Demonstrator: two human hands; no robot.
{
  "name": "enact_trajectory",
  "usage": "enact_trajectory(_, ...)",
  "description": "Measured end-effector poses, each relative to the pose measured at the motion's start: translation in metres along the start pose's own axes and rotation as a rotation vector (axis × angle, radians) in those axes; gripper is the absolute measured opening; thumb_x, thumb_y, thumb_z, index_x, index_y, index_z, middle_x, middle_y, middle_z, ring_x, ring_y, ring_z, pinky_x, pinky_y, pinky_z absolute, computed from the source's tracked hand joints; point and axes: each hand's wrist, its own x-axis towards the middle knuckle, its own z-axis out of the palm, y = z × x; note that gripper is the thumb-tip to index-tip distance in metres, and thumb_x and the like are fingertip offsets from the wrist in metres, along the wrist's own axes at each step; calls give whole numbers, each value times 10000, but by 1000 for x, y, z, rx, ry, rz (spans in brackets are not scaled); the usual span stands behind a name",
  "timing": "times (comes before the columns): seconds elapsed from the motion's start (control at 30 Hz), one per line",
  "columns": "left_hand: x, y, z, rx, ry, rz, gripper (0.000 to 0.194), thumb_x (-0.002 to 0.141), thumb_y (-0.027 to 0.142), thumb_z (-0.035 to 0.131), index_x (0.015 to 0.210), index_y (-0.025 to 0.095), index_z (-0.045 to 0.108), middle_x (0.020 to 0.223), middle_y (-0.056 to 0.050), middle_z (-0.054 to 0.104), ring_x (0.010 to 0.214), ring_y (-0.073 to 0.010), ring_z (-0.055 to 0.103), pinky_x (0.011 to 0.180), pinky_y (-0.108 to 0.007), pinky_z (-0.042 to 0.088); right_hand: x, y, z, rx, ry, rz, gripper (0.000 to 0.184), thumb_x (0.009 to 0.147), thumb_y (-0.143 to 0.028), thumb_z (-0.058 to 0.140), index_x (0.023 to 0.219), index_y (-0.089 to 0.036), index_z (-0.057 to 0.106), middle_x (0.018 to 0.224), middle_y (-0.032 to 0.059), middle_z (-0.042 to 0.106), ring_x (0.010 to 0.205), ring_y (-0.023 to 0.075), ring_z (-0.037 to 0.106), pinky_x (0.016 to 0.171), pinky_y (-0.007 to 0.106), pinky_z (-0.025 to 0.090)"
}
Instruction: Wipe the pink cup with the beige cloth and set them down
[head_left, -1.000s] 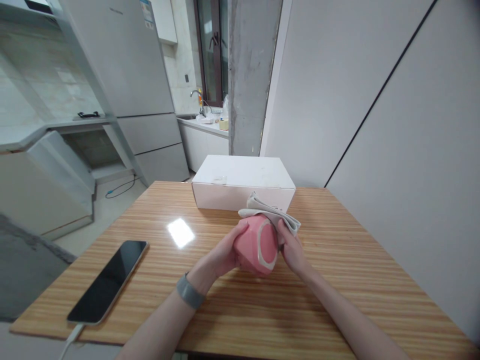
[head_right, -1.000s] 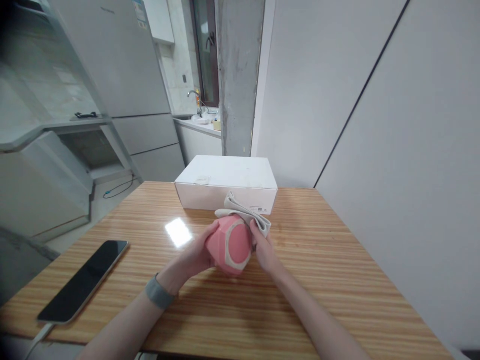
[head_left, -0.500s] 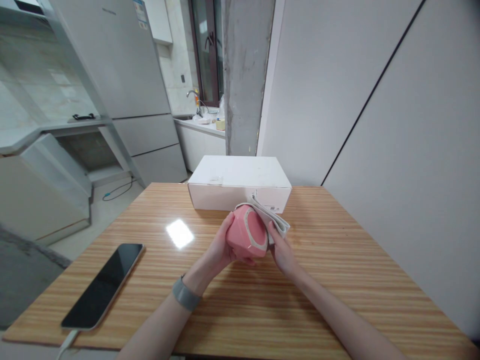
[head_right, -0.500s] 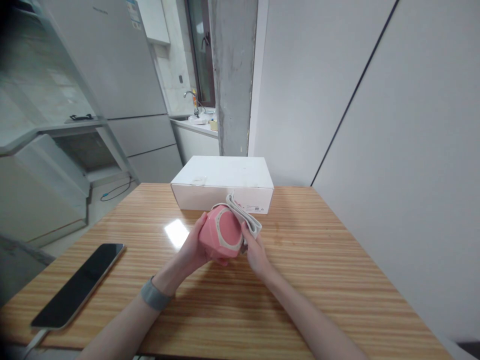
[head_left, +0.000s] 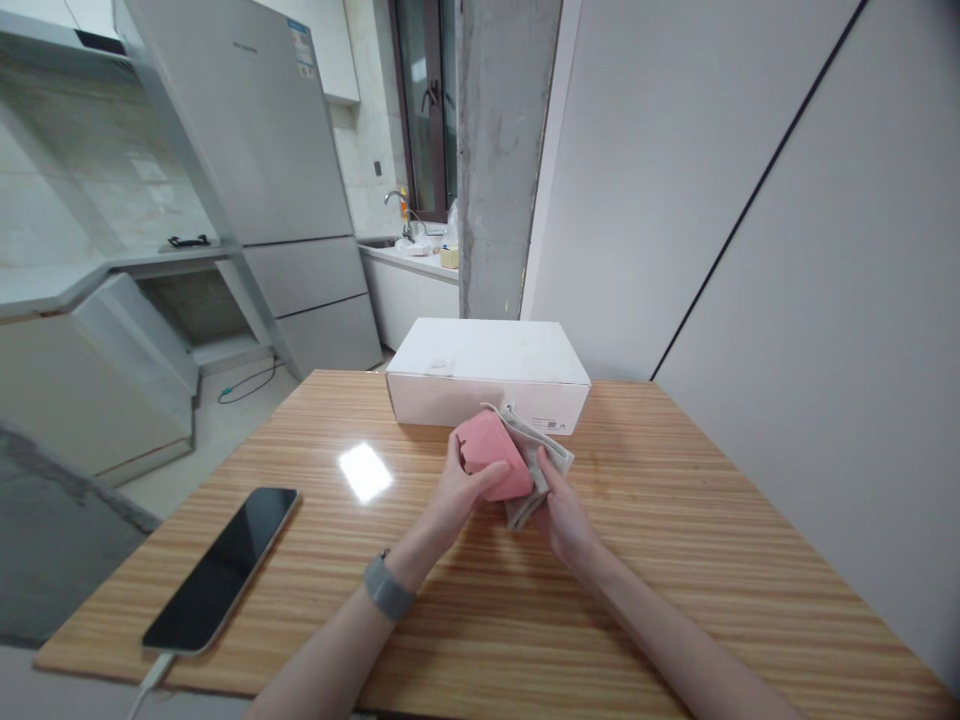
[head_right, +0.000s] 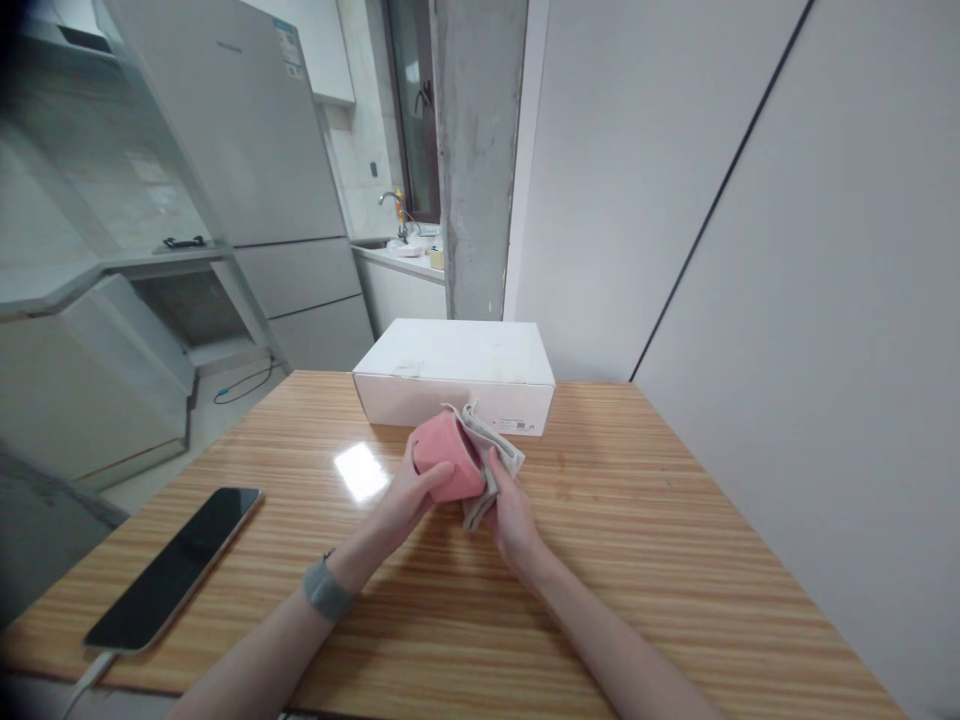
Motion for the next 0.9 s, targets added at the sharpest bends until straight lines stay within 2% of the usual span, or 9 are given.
enact_trajectory(0.07, -2, 0, 3, 143, 36, 121, 926, 536, 253, 858, 1313, 273, 355, 1249, -87, 554, 1055, -230, 585, 892, -343, 485, -1, -2, 2, 37, -13, 30, 409, 754, -526, 667, 1059, -253, 684, 1140, 9, 691, 1097, 223, 620, 905, 326, 517)
enact_trajectory(0.17, -3, 1, 5, 244, 31, 190, 1008, 518, 262, 866, 1349, 301, 296, 1256, -76, 541, 1023, -217, 584, 871, -324, 489, -2, -3, 4, 66, 18, 76, 376, 759, -501, 669, 1023, -234, 692, 1061, 24, 721, 1036, 242, 648, 894, 366, 521)
enact_trajectory(0.27, 0, 0, 3, 162, 57, 146, 768, 671, 411, 752, 1316, 286, 354, 1250, -72, 538, 991, -211, 583, 799, -312, 511, -1, -5, 4, 93, 24, 93, 354, 743, -508, 681, 973, -239, 697, 999, 23, 737, 1001, 257, 659, 869, 399, 530)
enact_trajectory(0.33, 2, -1, 1, 128, 77, 108, 625, 748, 448, 666, 1284, 282, 392, 1258, -74, 527, 972, -212, 586, 723, -298, 525, -1, -6, 4, 94, -3, 96, 353, 736, -520, 681, 956, -244, 697, 991, 22, 739, 999, 260, 659, 866, 406, 530)
enact_trajectory(0.4, 3, -4, -2, 165, 88, 117, 643, 741, 402, 686, 1296, 283, 384, 1267, -79, 510, 973, -211, 582, 704, -284, 525, -1, -7, 4, 79, -23, 99, 369, 734, -524, 683, 969, -240, 694, 999, 25, 737, 1010, 260, 654, 874, 405, 527)
enact_trajectory(0.53, 1, -6, -4, 316, 117, 203, 811, 636, 295, 790, 1337, 266, 382, 1306, -101, 462, 1075, -232, 544, 822, -308, 502, -2, -10, 5, 48, -31, 54, 391, 751, -507, 674, 1038, -243, 678, 1058, 22, 720, 1064, 251, 631, 897, 384, 521)
enact_trajectory(0.67, -4, -4, -2, 531, 81, 372, 797, 571, 264, 834, 1280, 253, 470, 1321, -100, 443, 1238, -284, 434, 984, -388, 418, 0, -13, 4, 46, -41, 41, 365, 753, -513, 670, 1013, -257, 686, 1075, 22, 715, 1062, 253, 635, 908, 392, 522)
enact_trajectory(0.73, -5, -1, 0, 558, 62, 420, 783, 575, 248, 830, 1274, 262, 478, 1336, -94, 438, 1271, -291, 401, 1026, -416, 378, 0, -14, 4, 42, -48, 38, 364, 744, -521, 675, 995, -258, 692, 1048, 30, 723, 1054, 264, 639, 912, 411, 522)
enact_trajectory(0.9, -5, 3, -2, 490, 8, 335, 749, 592, 227, 815, 1264, 274, 488, 1311, -84, 488, 1269, -304, 405, 1076, -458, 307, -1, -15, 5, 38, -50, 34, 356, 744, -503, 681, 1000, -256, 698, 1040, 28, 723, 1077, 267, 628, 930, 416, 514)
